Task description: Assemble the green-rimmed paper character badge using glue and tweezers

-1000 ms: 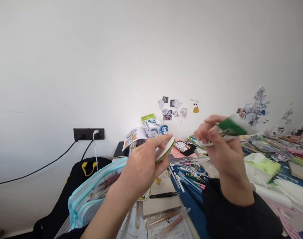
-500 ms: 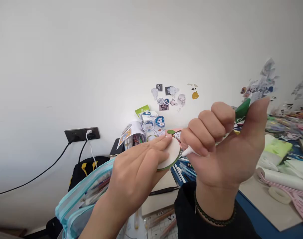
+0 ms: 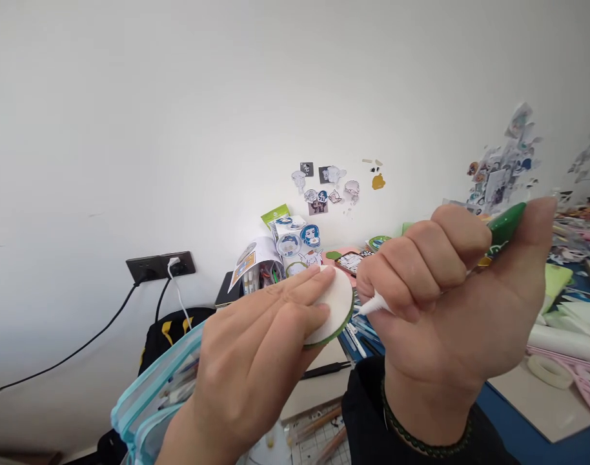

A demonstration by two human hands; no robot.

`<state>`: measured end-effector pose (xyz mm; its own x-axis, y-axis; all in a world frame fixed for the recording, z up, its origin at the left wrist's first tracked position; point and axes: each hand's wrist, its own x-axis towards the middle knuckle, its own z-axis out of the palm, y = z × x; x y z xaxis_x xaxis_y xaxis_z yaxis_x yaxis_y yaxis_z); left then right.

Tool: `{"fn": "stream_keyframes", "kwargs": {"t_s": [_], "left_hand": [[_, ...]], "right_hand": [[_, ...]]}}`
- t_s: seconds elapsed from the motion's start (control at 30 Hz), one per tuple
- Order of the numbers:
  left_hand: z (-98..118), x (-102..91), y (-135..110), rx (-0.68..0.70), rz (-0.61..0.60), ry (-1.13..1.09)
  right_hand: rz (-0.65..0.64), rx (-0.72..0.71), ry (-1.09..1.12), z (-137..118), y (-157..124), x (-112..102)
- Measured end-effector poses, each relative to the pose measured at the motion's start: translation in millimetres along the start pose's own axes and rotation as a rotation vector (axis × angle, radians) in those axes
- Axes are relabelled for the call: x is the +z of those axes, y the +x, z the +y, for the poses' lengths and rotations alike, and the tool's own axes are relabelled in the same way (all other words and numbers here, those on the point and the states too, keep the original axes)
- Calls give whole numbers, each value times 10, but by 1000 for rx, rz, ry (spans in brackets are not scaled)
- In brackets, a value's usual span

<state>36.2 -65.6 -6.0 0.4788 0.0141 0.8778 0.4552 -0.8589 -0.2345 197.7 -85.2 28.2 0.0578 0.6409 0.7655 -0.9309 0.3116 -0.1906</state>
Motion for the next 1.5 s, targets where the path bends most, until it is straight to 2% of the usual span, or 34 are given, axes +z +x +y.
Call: {"fn": "stream_keyframes", "kwargs": {"t_s": [0.93, 1.5], "left_hand": [[18, -26, -10, -26, -74, -42], [36, -19, 3, -28, -75, -47]], "right_hand": [[-18, 14, -192, -52, -43, 45], [-19, 27, -208, -76, -43, 48]]}}
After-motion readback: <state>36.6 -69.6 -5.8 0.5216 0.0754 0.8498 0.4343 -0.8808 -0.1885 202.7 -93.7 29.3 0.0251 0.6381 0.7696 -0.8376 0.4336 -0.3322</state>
